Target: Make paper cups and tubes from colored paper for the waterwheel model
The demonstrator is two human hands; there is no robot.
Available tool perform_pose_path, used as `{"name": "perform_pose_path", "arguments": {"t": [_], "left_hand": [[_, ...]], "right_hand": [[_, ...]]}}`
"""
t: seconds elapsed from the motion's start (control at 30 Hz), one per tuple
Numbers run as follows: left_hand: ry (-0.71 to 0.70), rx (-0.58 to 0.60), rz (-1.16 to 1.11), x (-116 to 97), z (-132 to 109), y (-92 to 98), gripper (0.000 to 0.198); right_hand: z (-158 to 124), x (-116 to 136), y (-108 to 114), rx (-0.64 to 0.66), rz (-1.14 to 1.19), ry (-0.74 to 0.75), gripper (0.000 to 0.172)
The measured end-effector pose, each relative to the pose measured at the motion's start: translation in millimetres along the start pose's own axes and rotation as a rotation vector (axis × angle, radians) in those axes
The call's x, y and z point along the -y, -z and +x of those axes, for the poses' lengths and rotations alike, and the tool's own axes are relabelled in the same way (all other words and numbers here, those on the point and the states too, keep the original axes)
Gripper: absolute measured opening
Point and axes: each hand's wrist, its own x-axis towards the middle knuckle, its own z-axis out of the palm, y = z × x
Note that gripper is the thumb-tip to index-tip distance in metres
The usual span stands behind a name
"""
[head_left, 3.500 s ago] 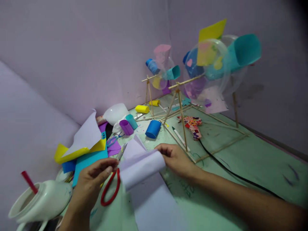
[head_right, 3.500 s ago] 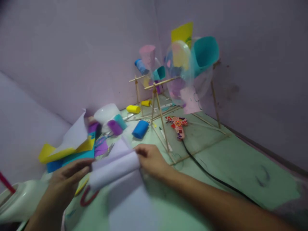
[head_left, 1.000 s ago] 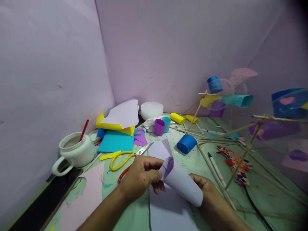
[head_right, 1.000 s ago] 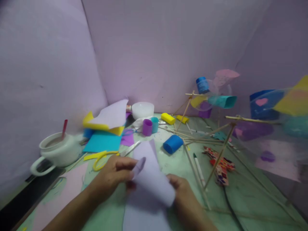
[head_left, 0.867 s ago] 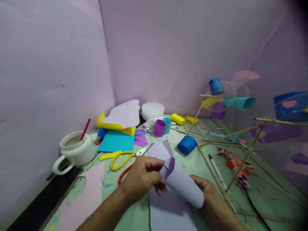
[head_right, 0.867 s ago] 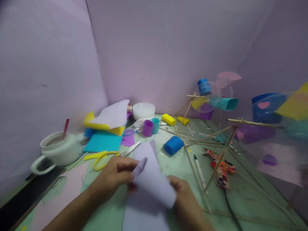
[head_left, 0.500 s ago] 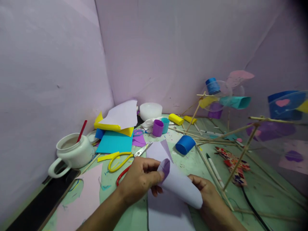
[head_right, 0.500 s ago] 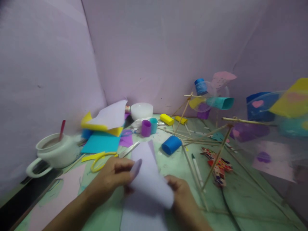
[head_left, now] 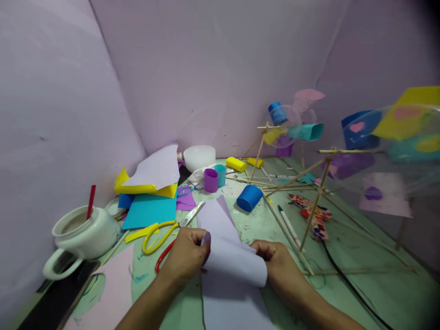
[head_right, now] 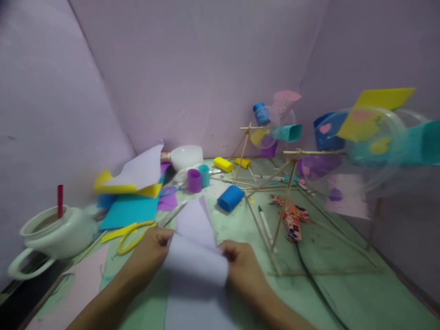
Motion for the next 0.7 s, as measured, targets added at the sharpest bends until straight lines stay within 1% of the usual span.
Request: {"name": "perform_pose_path", "arguments": {"t": [0.2,0.33,0.47,0.7], "left_hand": [[0.001,-0.072,-0.011,-11.9,-6.3,-3.2,0.029],[-0.010,-0.043,-0.053,-13.1,-7.0,-2.9,0.027],[-0.017,-0.017,-0.032,-13.2,-6.2,-0.8,0.027],[-0.017,-0.005,-0.059,-13.7,-6.7,-0.8,0.033]], "right_hand": [[-0.8,-1.8,-0.3,-0.019,0.004,0.033,0.012],[-1.2,-0.5,-1.6,-0.022,0.007,0.032,0.011],[-1.5,0.5,-2.1,-0.021,0.012,0.041,0.013],[-5.8,5.4,-4.5,0.000,-0.010,0.022,0.011]]}}
